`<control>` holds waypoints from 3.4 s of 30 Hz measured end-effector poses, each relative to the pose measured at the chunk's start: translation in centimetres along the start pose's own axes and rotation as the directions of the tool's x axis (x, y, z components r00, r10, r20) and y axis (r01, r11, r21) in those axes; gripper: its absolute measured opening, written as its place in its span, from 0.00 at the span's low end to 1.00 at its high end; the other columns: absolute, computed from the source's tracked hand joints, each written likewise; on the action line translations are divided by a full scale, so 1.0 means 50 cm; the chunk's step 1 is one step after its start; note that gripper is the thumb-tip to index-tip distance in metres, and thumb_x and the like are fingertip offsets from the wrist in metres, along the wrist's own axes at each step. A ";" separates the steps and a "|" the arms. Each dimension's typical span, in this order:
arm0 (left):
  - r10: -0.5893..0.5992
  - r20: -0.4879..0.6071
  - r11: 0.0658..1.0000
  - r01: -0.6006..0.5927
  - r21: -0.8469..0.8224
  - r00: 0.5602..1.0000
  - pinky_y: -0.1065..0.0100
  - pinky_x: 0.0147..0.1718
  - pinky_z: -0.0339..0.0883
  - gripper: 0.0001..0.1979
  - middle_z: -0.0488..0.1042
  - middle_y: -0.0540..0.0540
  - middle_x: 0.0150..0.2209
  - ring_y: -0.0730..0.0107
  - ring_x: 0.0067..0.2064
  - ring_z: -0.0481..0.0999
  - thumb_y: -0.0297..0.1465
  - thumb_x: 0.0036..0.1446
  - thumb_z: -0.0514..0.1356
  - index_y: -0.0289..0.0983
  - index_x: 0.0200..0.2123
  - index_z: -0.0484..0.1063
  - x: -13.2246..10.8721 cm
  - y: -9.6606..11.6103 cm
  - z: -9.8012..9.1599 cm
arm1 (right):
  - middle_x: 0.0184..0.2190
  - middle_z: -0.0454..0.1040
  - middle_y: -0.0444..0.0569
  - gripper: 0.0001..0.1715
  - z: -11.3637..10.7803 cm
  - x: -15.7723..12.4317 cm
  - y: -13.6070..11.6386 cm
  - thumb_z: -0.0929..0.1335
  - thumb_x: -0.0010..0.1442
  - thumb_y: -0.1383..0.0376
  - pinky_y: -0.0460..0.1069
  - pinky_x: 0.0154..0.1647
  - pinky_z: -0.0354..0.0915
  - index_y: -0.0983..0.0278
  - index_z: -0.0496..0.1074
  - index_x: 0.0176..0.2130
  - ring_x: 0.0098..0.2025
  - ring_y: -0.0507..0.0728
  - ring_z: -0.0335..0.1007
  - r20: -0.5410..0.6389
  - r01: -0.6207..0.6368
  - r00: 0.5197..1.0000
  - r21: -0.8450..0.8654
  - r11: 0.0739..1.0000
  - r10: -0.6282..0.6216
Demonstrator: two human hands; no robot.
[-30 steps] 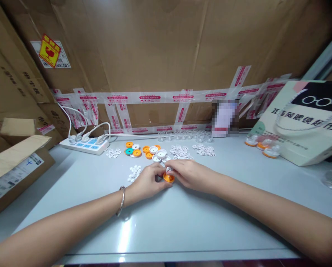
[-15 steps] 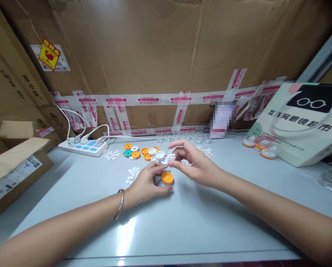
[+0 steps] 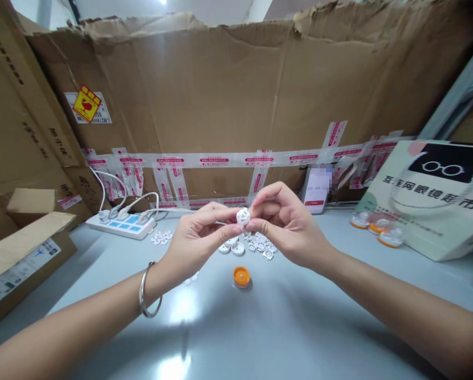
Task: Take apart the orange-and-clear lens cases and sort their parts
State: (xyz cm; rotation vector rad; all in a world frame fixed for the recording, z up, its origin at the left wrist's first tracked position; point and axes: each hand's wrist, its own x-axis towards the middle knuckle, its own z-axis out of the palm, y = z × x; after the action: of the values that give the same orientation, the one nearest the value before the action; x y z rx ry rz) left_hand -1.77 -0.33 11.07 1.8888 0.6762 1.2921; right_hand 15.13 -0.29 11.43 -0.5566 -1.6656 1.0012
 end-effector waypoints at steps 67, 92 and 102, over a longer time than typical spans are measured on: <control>0.336 0.139 0.754 -0.355 0.553 0.932 0.72 0.32 0.69 0.08 0.76 0.48 0.32 0.73 0.33 0.73 0.24 0.51 0.60 0.36 0.36 0.73 0.007 -0.026 -0.026 | 0.27 0.76 0.47 0.12 -0.010 0.015 0.047 0.72 0.47 0.61 0.45 0.38 0.68 0.67 0.73 0.30 0.31 0.49 0.73 0.203 -0.575 0.818 0.320 0.753 0.538; -0.151 0.430 0.664 -0.231 0.711 0.890 0.72 0.29 0.63 0.04 0.72 0.48 0.27 0.72 0.30 0.70 0.29 0.51 0.60 0.35 0.29 0.74 0.069 -0.160 0.033 | 0.26 0.75 0.45 0.13 -0.094 0.051 0.031 0.72 0.46 0.62 0.43 0.35 0.66 0.65 0.75 0.34 0.28 0.46 0.70 -0.003 -0.460 0.880 0.250 0.852 0.475; -0.169 0.378 0.608 -0.206 0.767 0.910 0.71 0.25 0.60 0.02 0.71 0.45 0.24 0.66 0.28 0.69 0.25 0.45 0.61 0.31 0.23 0.72 0.102 -0.204 0.111 | 0.27 0.76 0.47 0.17 -0.051 0.019 0.035 0.74 0.43 0.60 0.45 0.36 0.66 0.67 0.75 0.34 0.30 0.48 0.71 0.116 -0.521 0.853 0.209 0.827 0.509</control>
State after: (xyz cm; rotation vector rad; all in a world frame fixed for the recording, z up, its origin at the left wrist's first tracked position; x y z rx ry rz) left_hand 5.06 8.00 4.40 2.7893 1.1187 0.5198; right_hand 17.00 2.22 10.70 -0.8524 -1.4394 1.5973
